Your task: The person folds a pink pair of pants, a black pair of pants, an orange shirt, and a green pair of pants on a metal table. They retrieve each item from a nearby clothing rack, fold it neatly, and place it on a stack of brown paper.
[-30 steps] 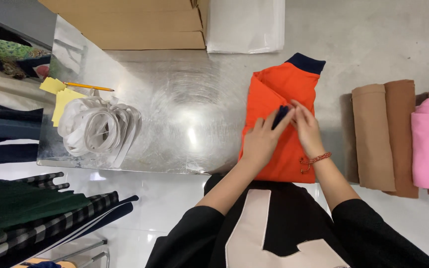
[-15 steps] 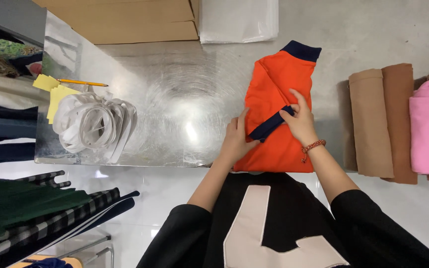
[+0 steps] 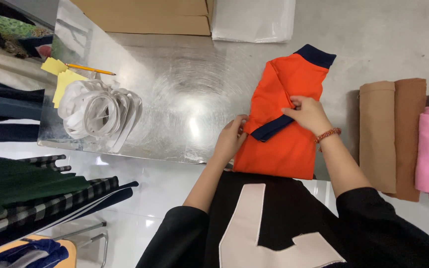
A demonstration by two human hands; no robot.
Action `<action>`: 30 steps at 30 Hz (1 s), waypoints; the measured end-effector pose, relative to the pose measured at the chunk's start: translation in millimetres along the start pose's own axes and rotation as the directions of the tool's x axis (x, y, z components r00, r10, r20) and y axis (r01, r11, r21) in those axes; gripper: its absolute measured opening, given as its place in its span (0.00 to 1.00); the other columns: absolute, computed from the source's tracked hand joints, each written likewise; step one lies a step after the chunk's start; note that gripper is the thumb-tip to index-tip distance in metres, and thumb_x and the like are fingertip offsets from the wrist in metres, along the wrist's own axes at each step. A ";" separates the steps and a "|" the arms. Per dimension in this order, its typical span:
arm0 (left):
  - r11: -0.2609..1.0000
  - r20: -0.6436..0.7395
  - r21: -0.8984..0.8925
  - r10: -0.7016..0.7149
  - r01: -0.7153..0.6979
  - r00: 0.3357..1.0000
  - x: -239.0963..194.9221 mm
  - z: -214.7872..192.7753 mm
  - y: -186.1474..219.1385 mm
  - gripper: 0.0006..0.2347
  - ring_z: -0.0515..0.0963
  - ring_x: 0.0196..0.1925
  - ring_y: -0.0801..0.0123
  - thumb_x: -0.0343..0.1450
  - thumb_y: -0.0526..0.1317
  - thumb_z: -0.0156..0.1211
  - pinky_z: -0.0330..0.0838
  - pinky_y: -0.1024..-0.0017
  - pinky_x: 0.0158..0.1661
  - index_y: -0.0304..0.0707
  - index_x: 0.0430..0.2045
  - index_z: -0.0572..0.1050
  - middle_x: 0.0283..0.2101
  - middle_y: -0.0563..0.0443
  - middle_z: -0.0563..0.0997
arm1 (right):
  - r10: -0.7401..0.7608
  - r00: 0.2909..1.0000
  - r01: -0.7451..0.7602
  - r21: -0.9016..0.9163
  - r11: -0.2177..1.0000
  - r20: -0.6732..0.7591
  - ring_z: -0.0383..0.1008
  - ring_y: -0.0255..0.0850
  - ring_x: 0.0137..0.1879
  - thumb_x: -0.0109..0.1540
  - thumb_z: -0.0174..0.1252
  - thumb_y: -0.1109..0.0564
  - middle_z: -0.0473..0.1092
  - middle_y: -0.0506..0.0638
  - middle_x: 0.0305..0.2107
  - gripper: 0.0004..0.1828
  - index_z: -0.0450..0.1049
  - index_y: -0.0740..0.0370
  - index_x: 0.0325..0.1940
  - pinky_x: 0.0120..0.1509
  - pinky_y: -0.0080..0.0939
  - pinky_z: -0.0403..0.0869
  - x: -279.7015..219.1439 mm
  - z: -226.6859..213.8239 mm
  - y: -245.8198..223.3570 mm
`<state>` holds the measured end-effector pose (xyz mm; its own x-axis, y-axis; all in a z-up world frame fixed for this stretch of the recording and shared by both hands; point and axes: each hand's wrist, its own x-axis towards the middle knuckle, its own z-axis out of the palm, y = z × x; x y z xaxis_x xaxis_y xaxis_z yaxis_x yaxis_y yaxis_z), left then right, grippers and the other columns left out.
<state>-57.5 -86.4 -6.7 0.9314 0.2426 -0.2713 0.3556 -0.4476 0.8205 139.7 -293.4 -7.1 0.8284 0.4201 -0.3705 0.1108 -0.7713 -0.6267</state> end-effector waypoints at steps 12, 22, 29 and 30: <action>0.997 0.031 0.064 0.032 -0.034 0.999 -3.4 1.5 -18.2 0.20 0.82 0.53 0.50 0.75 0.28 0.58 0.81 0.58 0.54 0.54 0.61 0.72 0.48 0.39 0.80 | -0.076 0.997 0.078 0.097 0.992 -0.028 0.81 0.37 0.50 0.52 0.75 0.40 0.80 0.39 0.33 0.24 0.82 0.41 0.51 0.58 0.40 0.76 176.0 46.1 -21.7; 0.998 0.034 -0.069 -0.007 0.009 0.999 -0.1 -17.5 -11.2 0.14 0.75 0.64 0.33 0.69 0.42 0.64 0.73 0.46 0.64 0.49 0.49 0.81 0.63 0.33 0.72 | -0.047 0.996 0.077 0.500 0.863 -0.072 0.84 0.40 0.45 0.64 0.70 0.51 0.79 0.56 0.48 0.19 0.79 0.55 0.58 0.46 0.37 0.82 145.1 42.6 -48.6; 0.976 -0.110 -0.151 -0.174 0.156 0.979 77.1 -28.9 14.3 0.14 0.79 0.63 0.43 0.74 0.45 0.62 0.76 0.54 0.61 0.47 0.54 0.81 0.56 0.37 0.80 | 0.240 0.881 0.139 0.707 0.693 -0.408 0.81 0.36 0.40 0.73 0.57 0.59 0.61 0.49 0.57 0.18 0.66 0.51 0.67 0.40 0.29 0.86 31.7 -50.2 -16.0; 0.941 -0.105 -0.258 -0.255 0.221 0.961 82.9 -35.9 39.0 0.17 0.79 0.64 0.44 0.74 0.44 0.60 0.76 0.53 0.62 0.45 0.58 0.78 0.58 0.38 0.81 | 0.297 0.926 0.034 0.834 0.550 -0.234 0.81 0.43 0.46 0.74 0.58 0.55 0.55 0.51 0.61 0.26 0.56 0.49 0.74 0.45 0.33 0.87 30.6 -52.5 1.0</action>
<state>30.7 -52.9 20.9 0.7966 0.4375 -0.4172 0.5205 -0.1455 0.8414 193.9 -306.4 16.9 0.9282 0.0476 -0.3690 -0.3689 -0.0109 -0.9294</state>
